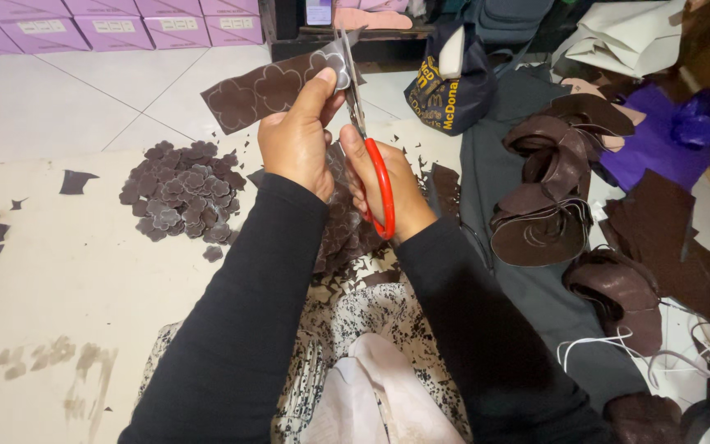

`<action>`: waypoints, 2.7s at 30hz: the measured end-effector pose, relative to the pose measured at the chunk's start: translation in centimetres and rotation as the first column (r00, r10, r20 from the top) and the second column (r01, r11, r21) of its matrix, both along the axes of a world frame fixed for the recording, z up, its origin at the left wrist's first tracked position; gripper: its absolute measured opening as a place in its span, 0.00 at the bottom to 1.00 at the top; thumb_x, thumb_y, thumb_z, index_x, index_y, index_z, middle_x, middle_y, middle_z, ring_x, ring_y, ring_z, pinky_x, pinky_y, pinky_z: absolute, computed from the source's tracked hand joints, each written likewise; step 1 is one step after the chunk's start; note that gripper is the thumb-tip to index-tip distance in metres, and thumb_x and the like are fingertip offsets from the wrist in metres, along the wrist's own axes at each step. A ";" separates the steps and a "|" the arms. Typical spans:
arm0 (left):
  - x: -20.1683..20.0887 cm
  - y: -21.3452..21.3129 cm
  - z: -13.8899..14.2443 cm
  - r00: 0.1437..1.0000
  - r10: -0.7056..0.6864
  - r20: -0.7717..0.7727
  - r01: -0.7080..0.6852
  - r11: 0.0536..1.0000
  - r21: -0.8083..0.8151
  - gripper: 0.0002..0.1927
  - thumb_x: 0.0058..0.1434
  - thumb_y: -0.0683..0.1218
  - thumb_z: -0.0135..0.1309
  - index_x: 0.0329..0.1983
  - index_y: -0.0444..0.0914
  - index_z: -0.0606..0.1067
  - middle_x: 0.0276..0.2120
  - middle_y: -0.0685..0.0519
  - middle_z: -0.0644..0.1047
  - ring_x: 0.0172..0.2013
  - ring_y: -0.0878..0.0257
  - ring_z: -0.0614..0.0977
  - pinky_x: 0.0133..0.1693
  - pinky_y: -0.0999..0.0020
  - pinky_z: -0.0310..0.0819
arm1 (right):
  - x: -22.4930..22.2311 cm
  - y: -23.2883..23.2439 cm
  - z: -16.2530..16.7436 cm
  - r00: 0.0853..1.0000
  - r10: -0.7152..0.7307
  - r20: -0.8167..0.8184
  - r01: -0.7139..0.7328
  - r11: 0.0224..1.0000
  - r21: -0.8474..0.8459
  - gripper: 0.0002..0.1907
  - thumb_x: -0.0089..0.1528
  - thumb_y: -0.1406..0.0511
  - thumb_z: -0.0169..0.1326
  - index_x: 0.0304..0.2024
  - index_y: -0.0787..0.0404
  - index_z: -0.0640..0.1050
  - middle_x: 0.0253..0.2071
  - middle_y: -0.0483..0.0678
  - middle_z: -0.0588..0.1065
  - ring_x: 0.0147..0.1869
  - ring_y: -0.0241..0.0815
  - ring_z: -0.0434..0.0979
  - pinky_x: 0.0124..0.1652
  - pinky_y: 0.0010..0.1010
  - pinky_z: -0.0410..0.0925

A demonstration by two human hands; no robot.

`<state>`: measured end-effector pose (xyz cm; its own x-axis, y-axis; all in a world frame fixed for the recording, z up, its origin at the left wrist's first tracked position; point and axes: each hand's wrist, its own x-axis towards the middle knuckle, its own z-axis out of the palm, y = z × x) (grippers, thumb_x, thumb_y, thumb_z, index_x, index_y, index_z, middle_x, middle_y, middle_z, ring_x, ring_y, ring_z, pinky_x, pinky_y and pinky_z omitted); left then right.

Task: The person uses red-handled scissors to cut flower-shaped pieces from a long strip of brown patterned material. The cut pieces are placed in a growing pile on the floor to the left.

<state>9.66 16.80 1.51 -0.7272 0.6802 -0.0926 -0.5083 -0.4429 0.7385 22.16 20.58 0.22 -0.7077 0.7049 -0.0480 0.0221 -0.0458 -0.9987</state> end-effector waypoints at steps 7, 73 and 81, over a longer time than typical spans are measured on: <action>-0.6 0.1 -0.6 0.999 -0.012 0.051 0.012 1.000 0.001 0.09 0.56 0.43 0.66 0.34 0.34 0.79 0.33 0.53 0.83 0.34 0.66 0.83 0.34 0.69 0.75 | 0.6 0.9 0.5 0.970 -0.020 0.243 -0.010 0.992 0.124 0.28 0.59 0.41 0.54 0.25 0.57 0.72 0.14 0.40 0.64 0.13 0.32 0.63 0.14 0.24 0.57; -3.1 0.9 -1.8 0.903 -0.404 0.147 0.316 0.856 0.409 0.14 0.70 0.40 0.53 0.55 0.27 0.73 0.50 0.45 0.78 0.51 0.58 0.82 0.52 0.61 0.80 | 0.2 -2.5 -0.1 0.963 -0.259 0.070 0.089 0.557 0.826 0.41 0.64 0.69 0.56 0.75 0.67 0.52 0.48 0.61 0.74 0.49 0.56 0.79 0.47 0.41 0.72; -3.2 -0.4 -0.7 0.977 -0.214 0.020 0.204 0.953 0.224 0.12 0.65 0.46 0.59 0.45 0.33 0.80 0.41 0.48 0.82 0.44 0.62 0.83 0.47 0.63 0.80 | 0.0 0.0 -1.8 0.966 0.073 -0.246 -0.009 0.967 0.253 0.31 0.66 0.70 0.60 0.70 0.68 0.65 0.50 0.48 0.73 0.50 0.30 0.74 0.52 0.22 0.70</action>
